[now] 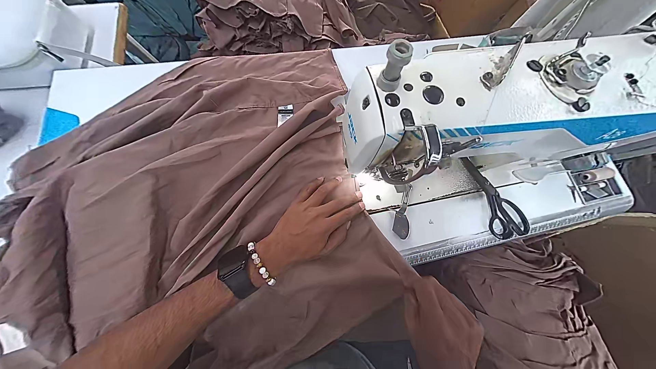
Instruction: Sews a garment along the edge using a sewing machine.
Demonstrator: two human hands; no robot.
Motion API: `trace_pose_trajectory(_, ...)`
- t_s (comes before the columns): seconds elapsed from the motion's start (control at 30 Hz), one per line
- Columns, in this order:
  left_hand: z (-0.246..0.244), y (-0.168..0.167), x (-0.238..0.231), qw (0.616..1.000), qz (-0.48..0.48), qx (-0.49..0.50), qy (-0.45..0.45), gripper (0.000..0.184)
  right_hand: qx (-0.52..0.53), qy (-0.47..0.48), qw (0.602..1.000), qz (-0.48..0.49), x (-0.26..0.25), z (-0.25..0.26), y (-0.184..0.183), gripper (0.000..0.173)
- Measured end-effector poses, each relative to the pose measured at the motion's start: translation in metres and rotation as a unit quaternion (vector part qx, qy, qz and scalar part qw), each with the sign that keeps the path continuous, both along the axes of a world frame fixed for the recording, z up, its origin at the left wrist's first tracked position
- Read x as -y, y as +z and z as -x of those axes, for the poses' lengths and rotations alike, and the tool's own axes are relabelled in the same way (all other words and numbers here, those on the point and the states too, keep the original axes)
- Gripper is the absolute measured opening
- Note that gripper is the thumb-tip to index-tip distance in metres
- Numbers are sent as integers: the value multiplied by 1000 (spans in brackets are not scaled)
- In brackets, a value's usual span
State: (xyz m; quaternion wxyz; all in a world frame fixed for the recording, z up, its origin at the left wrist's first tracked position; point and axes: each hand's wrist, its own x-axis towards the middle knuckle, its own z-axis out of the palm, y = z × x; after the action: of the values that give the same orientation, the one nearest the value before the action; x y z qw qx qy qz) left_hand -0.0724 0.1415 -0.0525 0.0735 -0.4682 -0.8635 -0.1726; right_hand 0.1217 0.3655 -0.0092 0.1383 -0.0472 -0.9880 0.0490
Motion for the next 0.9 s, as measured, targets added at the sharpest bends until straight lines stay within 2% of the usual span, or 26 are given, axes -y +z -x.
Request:
trace_pose_trajectory(0.07,0,0,0,1000,-3,6,-1,43,173,31,984,-25,4,9,15,12)
trace_pose_trajectory(0.1,0,0,0,1000,-8,12,-5,42,203,51,978,-17,6,16,20,17)
trace_pose_trajectory(0.13,1,0,0,1000,-12,15,-9,42,183,58,981,1,10,27,23,22)
trace_pose_trajectory(0.23,0,0,1,1000,-18,17,-18,41,19,19,992,120,24,72,13,29)
trace_pose_trajectory(0.33,3,0,3,1000,-14,0,-18,41,-12,-5,987,159,32,102,-18,30)
trace_pose_trajectory(0.43,2,1,2,1000,-11,-5,-3,41,-48,0,989,142,36,97,-30,24)
trace_pose_trajectory(0.53,3,2,3,1000,-8,-5,-7,41,-67,39,991,112,34,82,-36,28)
trace_pose_trajectory(0.63,4,2,4,999,-14,5,-34,38,-36,66,996,43,35,78,-33,35)
trace_pose_trajectory(0.8,11,2,5,999,2,-2,-33,40,-6,88,996,17,31,82,-27,39)
trace_pose_trajectory(0.9,25,4,4,999,-8,-22,-24,38,-4,84,996,1,30,102,-25,38)
